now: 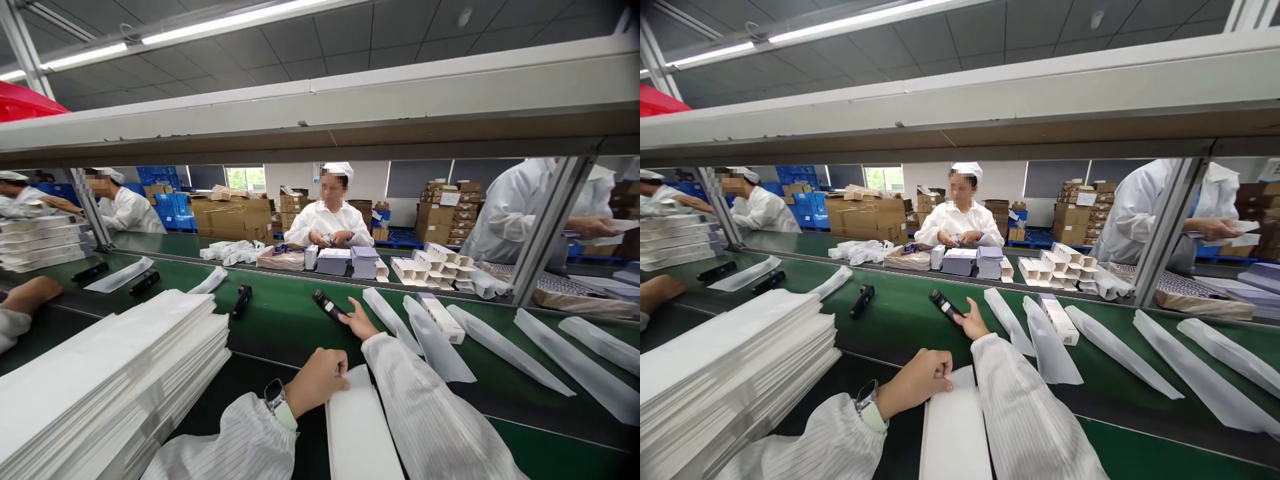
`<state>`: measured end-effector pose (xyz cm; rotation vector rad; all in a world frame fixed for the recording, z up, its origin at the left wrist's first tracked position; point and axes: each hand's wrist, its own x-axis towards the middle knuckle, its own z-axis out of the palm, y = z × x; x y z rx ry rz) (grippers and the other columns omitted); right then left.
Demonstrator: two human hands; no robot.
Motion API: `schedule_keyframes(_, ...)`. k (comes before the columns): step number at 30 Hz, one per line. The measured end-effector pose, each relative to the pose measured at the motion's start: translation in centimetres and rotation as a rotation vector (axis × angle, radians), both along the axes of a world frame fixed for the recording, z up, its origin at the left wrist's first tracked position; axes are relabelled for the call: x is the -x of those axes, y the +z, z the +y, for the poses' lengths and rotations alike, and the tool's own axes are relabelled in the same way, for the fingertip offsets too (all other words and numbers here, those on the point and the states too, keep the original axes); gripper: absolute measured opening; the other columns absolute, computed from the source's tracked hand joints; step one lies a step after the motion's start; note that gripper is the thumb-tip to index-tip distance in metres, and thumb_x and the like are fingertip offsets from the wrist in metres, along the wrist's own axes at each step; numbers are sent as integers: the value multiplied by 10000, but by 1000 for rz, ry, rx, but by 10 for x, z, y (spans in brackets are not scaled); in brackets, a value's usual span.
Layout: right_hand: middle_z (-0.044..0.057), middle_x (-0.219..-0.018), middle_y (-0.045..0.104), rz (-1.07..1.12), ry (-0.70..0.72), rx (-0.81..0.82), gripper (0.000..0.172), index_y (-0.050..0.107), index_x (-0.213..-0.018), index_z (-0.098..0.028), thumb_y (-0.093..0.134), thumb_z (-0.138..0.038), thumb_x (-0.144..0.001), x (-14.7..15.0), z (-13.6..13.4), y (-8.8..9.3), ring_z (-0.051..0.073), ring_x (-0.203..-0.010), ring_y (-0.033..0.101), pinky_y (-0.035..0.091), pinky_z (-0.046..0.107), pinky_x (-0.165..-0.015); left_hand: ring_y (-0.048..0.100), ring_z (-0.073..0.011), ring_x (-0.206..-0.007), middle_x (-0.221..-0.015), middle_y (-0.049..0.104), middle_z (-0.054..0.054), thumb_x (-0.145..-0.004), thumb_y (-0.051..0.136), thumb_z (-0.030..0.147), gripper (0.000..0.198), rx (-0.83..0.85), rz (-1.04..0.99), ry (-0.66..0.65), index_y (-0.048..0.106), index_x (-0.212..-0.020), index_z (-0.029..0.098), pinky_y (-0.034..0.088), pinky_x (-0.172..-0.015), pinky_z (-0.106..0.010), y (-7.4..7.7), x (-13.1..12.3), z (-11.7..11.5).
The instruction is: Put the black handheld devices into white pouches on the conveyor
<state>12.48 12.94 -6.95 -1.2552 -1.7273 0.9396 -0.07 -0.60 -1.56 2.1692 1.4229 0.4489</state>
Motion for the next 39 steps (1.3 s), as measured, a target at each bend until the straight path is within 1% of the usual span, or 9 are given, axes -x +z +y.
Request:
schedule_keyframes(3, 32, -815, 554, 276, 112, 76, 668, 26, -1260, -243, 461, -305, -758, -15, -12, 20, 174, -765, 579, 451, 327, -656, 450, -123, -707, -824, 476, 13, -622, 583, 259, 91, -84, -8, -13, 553, -638, 175, 318, -582, -211, -1, -1, 1)
schedule_keyframes(6, -7, -851, 546, 581, 342, 184, 907, -26, -1228, -385, 633, -235, -623, -30, -34, 51, 186, -733, 598, 471, 357, -617, 441, -133, -775, -888, 424, 0, -644, 572, 301, 155, -187, 21, 20, 563, -561, 171, 333, -597, -218, -3, -3, 2)
schedule_keyframes(11, -27, -840, 489, 593, 395, 211, 1003, -14, -1217, -424, 667, -123, -544, -41, -62, 79, 215, -753, 602, 491, 344, -568, 435, -149, -795, -775, 457, -3, -716, 484, 257, 163, -213, 78, -1, 577, -603, 188, 332, -604, -233, -2, -5, 0)
schedule_keyframes(15, -7, -901, 459, 549, 354, 148, 934, 39, -1217, -402, 657, -146, -565, -41, -68, 76, 215, -724, 606, 501, 345, -559, 446, -140, -726, -723, 477, 20, -714, 463, 205, 71, -193, 94, -3, 525, -748, 211, 317, -570, -226, -1, -5, -1)
schedule_keyframes(18, -15, -841, 466, 518, 321, 151, 872, 65, -1209, -384, 650, -204, -589, -41, -67, 71, 199, -664, 609, 505, 352, -549, 446, -133, -699, -717, 456, 24, -711, 467, 218, 23, -203, 123, -9, 486, -711, 205, 316, -552, -220, -1, -5, -2)
schedule_keyframes(24, -9, -873, 460, 525, 298, 148, 808, 99, -1177, -396, 645, -244, -602, -37, -69, 67, 192, -656, 607, 503, 347, -531, 437, -176, -879, -969, 411, -13, -741, 460, 325, 173, -283, 31, -21, 535, -652, 197, 378, -612, -239, -3, -5, -3)
schedule_keyframes(29, -12, -783, 501, 454, 223, 157, 724, 167, -1164, -349, 634, -300, -613, -30, -69, 64, 176, -609, 585, 476, 294, -458, 427, -192, -921, -972, 416, -19, -719, 489, 409, 301, -279, -54, -12, 523, -537, 172, 389, -694, -268, -5, -2, 1)
schedule_keyframes(35, -18, -681, 535, 514, 80, 123, 558, 293, -1059, -286, 625, -345, -615, -31, -61, 62, 147, -567, 551, 430, 233, -443, 415, -206, -956, -978, 425, -20, -646, 571, 413, 279, -227, -117, -2, 514, -522, 170, 368, -768, -283, -2, -1, 3)
schedule_keyframes(39, -19, -685, 541, 550, 97, 106, 528, 308, -1039, -289, 624, -340, -618, -31, -61, 63, 139, -596, 541, 428, 226, -466, 414, -213, -964, -987, 423, -19, -628, 592, 402, 260, -221, -149, 24, 514, -534, 172, 358, -783, -296, 1, 0, 4)
